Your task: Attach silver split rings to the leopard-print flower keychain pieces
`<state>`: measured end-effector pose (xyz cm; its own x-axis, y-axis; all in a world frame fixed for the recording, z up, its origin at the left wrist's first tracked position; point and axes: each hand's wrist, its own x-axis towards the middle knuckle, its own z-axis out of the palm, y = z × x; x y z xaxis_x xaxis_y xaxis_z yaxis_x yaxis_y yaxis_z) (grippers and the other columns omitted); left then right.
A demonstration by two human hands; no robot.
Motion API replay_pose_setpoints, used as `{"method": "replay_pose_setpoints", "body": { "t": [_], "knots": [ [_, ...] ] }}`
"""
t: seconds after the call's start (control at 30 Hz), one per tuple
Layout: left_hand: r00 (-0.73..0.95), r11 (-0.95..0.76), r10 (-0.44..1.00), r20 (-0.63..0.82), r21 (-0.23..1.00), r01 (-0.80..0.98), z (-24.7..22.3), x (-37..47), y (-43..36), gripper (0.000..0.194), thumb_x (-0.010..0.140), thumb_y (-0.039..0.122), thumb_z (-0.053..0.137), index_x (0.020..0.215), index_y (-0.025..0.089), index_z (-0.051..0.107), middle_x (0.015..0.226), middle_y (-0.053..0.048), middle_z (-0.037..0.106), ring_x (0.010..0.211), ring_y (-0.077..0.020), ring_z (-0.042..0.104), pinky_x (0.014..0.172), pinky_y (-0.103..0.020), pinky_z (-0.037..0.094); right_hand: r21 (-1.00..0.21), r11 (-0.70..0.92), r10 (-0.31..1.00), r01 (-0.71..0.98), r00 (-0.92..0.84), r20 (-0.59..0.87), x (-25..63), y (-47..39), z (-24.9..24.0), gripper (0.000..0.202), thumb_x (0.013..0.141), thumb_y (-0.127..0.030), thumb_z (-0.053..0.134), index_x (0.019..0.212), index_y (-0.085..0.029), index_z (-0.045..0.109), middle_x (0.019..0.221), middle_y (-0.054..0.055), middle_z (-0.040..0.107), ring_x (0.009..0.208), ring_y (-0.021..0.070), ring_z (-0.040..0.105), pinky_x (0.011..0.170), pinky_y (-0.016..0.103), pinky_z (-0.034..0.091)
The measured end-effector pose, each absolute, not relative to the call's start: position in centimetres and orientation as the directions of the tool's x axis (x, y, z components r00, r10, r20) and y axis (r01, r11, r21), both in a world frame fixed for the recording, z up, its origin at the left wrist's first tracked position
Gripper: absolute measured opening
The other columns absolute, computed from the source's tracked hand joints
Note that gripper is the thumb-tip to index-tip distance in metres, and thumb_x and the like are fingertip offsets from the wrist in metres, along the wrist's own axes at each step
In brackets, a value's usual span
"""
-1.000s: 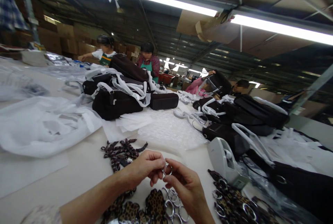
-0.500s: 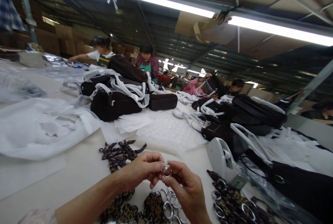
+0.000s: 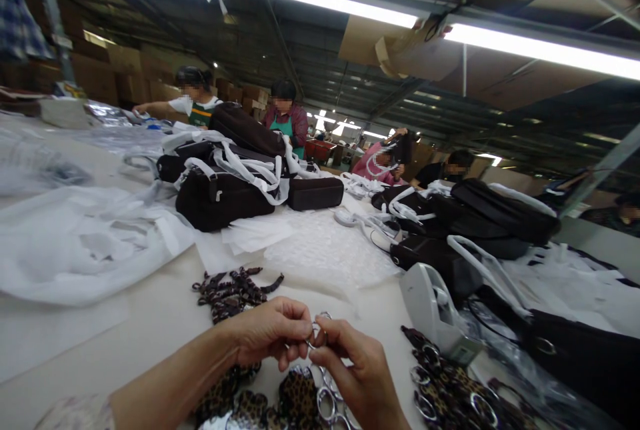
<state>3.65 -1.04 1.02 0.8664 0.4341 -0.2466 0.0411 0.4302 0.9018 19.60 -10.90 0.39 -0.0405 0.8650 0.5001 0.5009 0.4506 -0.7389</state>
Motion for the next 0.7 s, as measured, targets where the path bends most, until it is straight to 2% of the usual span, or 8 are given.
{"method": "replay_pose_setpoints", "body": {
  "t": [0.17,0.3,0.4,0.53,0.63,0.7],
  "knots": [
    [0.843,0.32,0.483,-0.237,0.944,0.082,0.9,3.7,-0.8,0.03,0.063,0.038,0.075,0.065,0.015,0.056,0.054,0.002,0.06,0.038,-0.0058,0.048,0.034,-0.015,0.038,-0.777,0.388,0.902,0.495,-0.034,0.43,19.8,-10.7,0.2,0.024,0.074,-0.007,0.069,0.092,-0.024,0.069,0.076,-0.003,0.071,0.065,0.013,0.066,0.062,0.018,0.051],
    [0.842,0.28,0.499,-0.206,0.958,0.068,1.3,3.6,-0.6,0.025,0.066,0.035,0.071,0.066,0.015,0.057,0.055,0.002,0.059,0.039,-0.006,0.047,0.036,-0.015,0.039,-0.873,0.296,0.931,0.387,0.086,0.354,19.6,-10.6,-0.5,0.035,0.072,-0.013,0.072,0.104,-0.023,0.061,0.075,-0.002,0.071,0.063,0.0158,0.067,0.058,0.022,0.054],
    [0.84,0.269,0.508,-0.188,0.962,0.052,1.6,3.5,-0.5,0.024,0.066,0.034,0.071,0.066,0.015,0.056,0.055,0.002,0.059,0.04,-0.0065,0.047,0.035,-0.016,0.039,-0.903,0.284,0.924,0.322,0.161,0.348,19.2,-10.5,-1.0,0.03,0.072,-0.017,0.073,0.099,-0.022,0.06,0.074,-0.001,0.071,0.063,0.0167,0.067,0.058,0.023,0.055],
    [0.839,0.289,0.514,-0.18,0.957,0.028,1.7,3.4,-0.5,0.029,0.066,0.038,0.073,0.067,0.015,0.056,0.056,0.002,0.06,0.04,-0.0066,0.047,0.036,-0.016,0.038,-0.867,0.338,0.89,0.367,0.175,0.421,18.9,-10.5,-0.9,0.013,0.075,-0.02,0.072,0.086,-0.023,0.065,0.074,-0.001,0.068,0.062,0.0151,0.064,0.055,0.021,0.053],
    [0.83,0.314,0.526,-0.183,0.949,0.011,1.6,3.5,-0.5,0.03,0.064,0.038,0.074,0.067,0.015,0.056,0.056,0.001,0.061,0.04,-0.0068,0.047,0.035,-0.017,0.038,-0.769,0.403,0.84,0.496,0.133,0.526,18.9,-10.5,-0.4,0.004,0.078,-0.021,0.071,0.081,-0.023,0.072,0.083,0.003,0.067,0.076,0.0184,0.065,0.065,0.024,0.056],
    [0.824,0.325,0.537,-0.18,0.946,-0.005,1.6,3.5,-0.5,0.03,0.065,0.039,0.074,0.066,0.015,0.055,0.057,0.001,0.061,0.04,-0.0065,0.047,0.036,-0.017,0.038,-0.748,0.419,0.825,0.515,0.129,0.55,18.9,-10.4,-0.2,0.008,0.08,-0.024,0.069,0.074,-0.023,0.074,0.087,0.005,0.066,0.081,0.0202,0.065,0.069,0.027,0.057]
  ]
}}
